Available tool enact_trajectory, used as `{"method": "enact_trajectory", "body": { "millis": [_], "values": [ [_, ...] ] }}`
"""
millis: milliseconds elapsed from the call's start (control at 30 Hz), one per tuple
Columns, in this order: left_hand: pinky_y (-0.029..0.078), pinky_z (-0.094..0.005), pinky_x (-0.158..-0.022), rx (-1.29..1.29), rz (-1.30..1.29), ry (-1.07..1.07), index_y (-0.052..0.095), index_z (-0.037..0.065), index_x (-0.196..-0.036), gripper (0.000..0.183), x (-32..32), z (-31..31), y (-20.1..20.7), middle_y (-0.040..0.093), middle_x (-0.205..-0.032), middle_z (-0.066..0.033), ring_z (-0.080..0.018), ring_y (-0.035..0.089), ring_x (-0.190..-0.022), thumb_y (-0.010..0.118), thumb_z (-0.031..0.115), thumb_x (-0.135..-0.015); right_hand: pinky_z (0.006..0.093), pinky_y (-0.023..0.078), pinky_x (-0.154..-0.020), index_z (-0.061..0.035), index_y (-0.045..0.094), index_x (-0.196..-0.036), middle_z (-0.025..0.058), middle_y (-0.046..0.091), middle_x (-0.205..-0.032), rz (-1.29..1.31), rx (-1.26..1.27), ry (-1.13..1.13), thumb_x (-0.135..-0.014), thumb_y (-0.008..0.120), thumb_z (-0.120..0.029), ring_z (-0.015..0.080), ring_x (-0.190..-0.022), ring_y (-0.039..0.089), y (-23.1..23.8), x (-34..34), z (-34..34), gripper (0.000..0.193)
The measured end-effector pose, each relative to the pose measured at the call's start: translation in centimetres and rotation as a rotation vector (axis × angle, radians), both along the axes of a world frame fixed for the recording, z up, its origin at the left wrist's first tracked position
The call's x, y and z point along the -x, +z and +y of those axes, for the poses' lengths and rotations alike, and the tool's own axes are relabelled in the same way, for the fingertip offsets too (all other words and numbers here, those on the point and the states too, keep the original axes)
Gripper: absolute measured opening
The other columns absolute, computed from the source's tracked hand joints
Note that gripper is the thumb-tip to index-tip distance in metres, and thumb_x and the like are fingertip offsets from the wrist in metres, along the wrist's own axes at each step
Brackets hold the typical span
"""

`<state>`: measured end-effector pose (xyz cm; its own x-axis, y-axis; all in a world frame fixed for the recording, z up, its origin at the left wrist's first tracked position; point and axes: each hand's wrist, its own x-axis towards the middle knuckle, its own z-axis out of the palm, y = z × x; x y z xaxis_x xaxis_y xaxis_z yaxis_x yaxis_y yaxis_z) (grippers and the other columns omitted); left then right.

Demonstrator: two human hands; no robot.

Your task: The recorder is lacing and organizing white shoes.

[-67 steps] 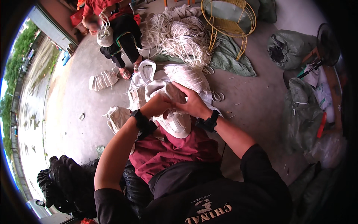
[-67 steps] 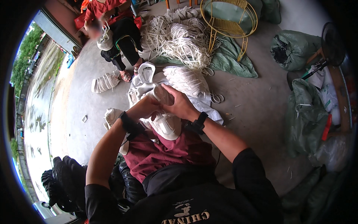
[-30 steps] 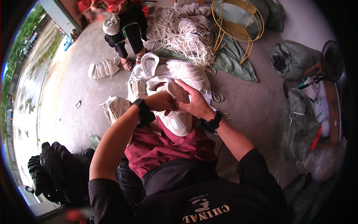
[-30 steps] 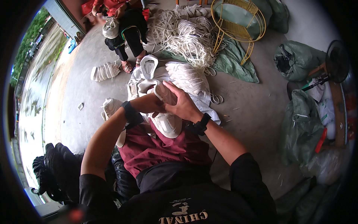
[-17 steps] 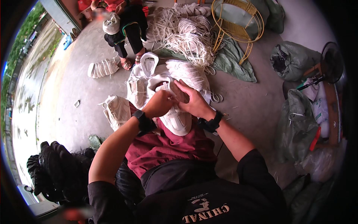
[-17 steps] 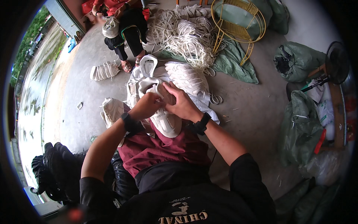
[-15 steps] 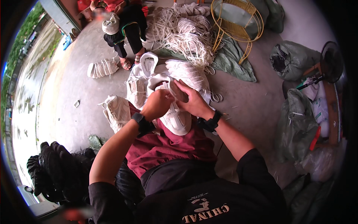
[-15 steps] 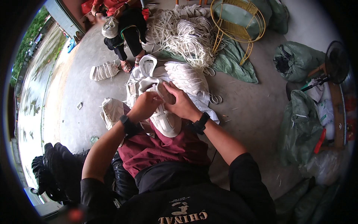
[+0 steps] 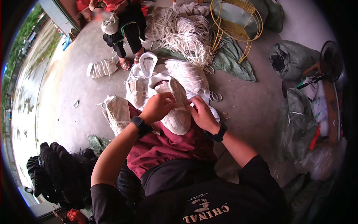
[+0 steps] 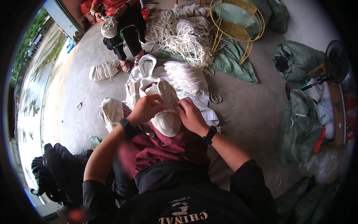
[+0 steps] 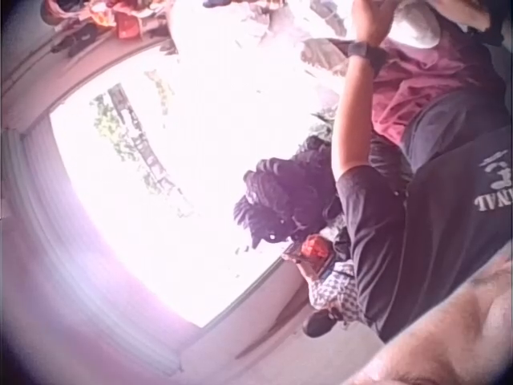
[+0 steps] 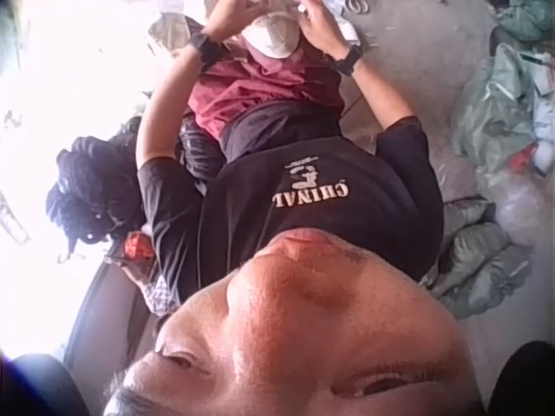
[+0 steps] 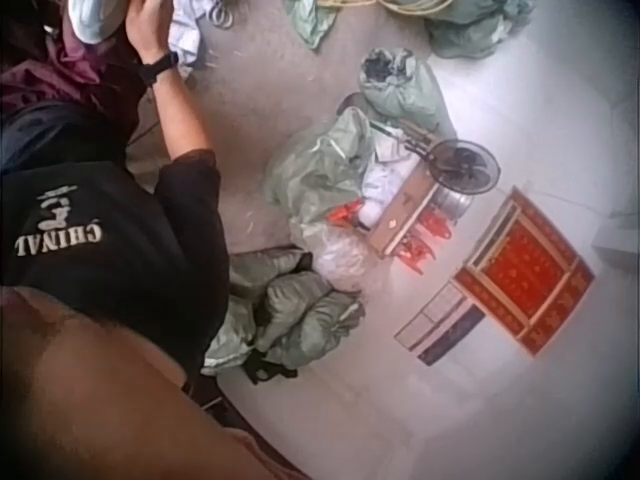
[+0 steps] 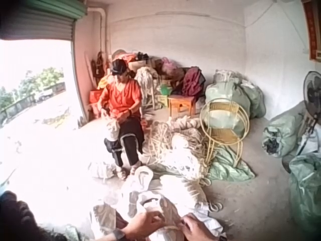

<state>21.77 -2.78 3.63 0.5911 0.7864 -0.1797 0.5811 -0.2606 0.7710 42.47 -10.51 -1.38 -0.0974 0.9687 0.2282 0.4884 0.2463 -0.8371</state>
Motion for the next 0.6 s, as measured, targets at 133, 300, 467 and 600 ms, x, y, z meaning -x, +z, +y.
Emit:
{"method": "enact_trajectory", "body": {
  "millis": [133,300,467,600],
  "values": [
    [0.05,-0.0383,-0.064,0.034,-0.003,0.056,0.065,0.004,-0.091,0.021,-0.1,-0.2,-0.7,0.066,-0.073,-0.0165,-0.0303,0.067,-0.07,0.066,0.024,-0.083,0.0401,0.048,-0.07,0.0005,0.058,-0.095,0.0195,0.062,-0.083,0.011,0.12,0.045,-0.091,0.058,-0.014,0.0386,-0.074,0.059,1.0,0.2,-0.5,0.015],
    [0.044,-0.0292,-0.052,0.037,-0.012,0.057,0.062,0.004,-0.095,0.017,-0.1,-0.1,-1.4,0.066,-0.067,-0.0065,-0.0112,0.057,-0.054,0.064,0.02,-0.087,0.0426,0.047,-0.065,0.0018,0.06,-0.087,0.0205,0.063,-0.079,-0.14,0.17,0.075,-0.089,0.063,-0.022,0.0397,-0.069,0.058,1.6,-0.4,-0.1,0.025],
    [0.047,-0.0296,-0.054,-0.021,-0.043,-0.015,0.061,0.003,-0.096,0.017,-0.3,0.1,-1.6,0.067,-0.07,-0.0076,-0.0119,0.061,-0.057,0.065,0.018,-0.087,0.0423,0.045,-0.066,0.0032,0.06,-0.083,0.0191,0.062,-0.083,-0.283,-0.12,0.111,-0.087,0.065,-0.023,0.0358,-0.072,0.058,-0.2,-1.0,0.2,0.027],
    [0.047,-0.0295,-0.054,-0.047,0.002,0.005,0.06,0.003,-0.094,0.016,-0.3,-0.2,-1.9,0.068,-0.072,-0.0085,-0.0123,0.061,-0.057,0.065,0.017,-0.087,0.0371,0.045,-0.07,0.0044,0.059,-0.082,0.0172,0.059,-0.082,0.113,0.156,0.148,-0.089,0.063,-0.021,0.0287,-0.074,0.056,0.4,-0.3,0.3,0.026]
  ]
}}
